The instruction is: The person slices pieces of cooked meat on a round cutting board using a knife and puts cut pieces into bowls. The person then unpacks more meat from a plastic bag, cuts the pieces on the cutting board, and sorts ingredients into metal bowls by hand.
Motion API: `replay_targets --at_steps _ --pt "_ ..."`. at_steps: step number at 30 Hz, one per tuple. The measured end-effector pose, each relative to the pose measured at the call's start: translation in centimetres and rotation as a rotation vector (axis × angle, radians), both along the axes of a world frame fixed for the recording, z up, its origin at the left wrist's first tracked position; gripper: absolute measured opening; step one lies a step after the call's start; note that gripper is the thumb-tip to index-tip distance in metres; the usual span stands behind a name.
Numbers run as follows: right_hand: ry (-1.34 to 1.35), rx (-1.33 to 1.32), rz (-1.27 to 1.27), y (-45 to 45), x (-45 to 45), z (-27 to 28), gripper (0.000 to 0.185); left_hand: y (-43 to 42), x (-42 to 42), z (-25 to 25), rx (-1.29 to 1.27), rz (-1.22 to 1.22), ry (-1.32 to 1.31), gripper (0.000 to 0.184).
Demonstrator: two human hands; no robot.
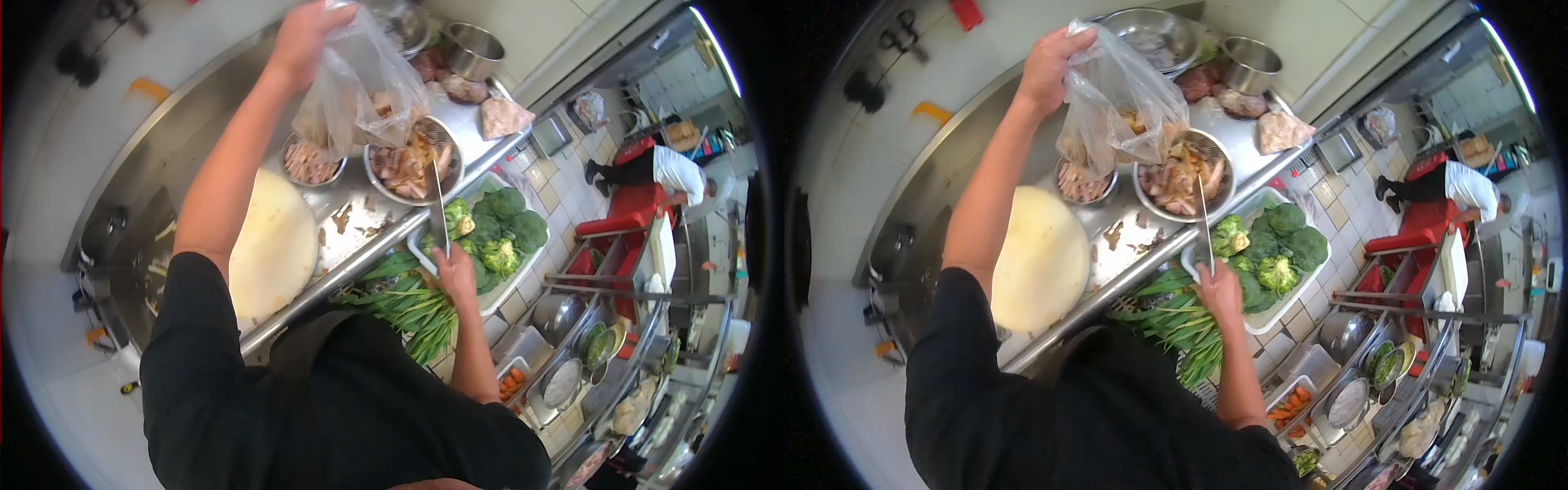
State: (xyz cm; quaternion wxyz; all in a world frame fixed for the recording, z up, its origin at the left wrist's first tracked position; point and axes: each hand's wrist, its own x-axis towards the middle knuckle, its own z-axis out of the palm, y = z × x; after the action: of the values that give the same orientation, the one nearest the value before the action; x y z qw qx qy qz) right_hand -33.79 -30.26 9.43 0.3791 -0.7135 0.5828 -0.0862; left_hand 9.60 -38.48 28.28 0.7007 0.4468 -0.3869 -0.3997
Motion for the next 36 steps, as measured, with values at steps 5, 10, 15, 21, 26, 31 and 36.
replay_targets --at_steps 5,10,15,21,26,31,36 --pt "0.455 -0.25 0.281 -1.8 3.5 2.8 0.043 11.7 3.8 2.1 0.098 0.045 -0.108 0.016" --pt "0.466 -0.127 0.348 -0.3 3.6 5.2 0.035 23.6 4.6 -0.7 0.203 0.259 -0.274 0.021" --pt "0.062 0.077 0.198 5.7 4.8 6.0 0.033 33.6 7.8 -12.6 0.622 0.333 -0.491 0.025" --pt "-0.067 0.388 0.561 11.2 12.3 8.9 0.035 38.8 8.1 -14.7 0.612 0.438 -0.59 0.036" --pt "0.054 0.211 0.827 12.6 18.6 8.7 0.039 38.8 4.7 -12.8 0.51 0.711 -1.032 0.034" --pt "0.091 0.005 0.791 13.4 20.7 6.9 0.038 38.1 0.8 -16.3 0.271 0.359 -1.504 0.023" --pt "0.151 -0.047 0.763 13.9 21.0 6.0 0.033 38.6 3.8 -19.5 0.819 0.363 -1.532 0.026"
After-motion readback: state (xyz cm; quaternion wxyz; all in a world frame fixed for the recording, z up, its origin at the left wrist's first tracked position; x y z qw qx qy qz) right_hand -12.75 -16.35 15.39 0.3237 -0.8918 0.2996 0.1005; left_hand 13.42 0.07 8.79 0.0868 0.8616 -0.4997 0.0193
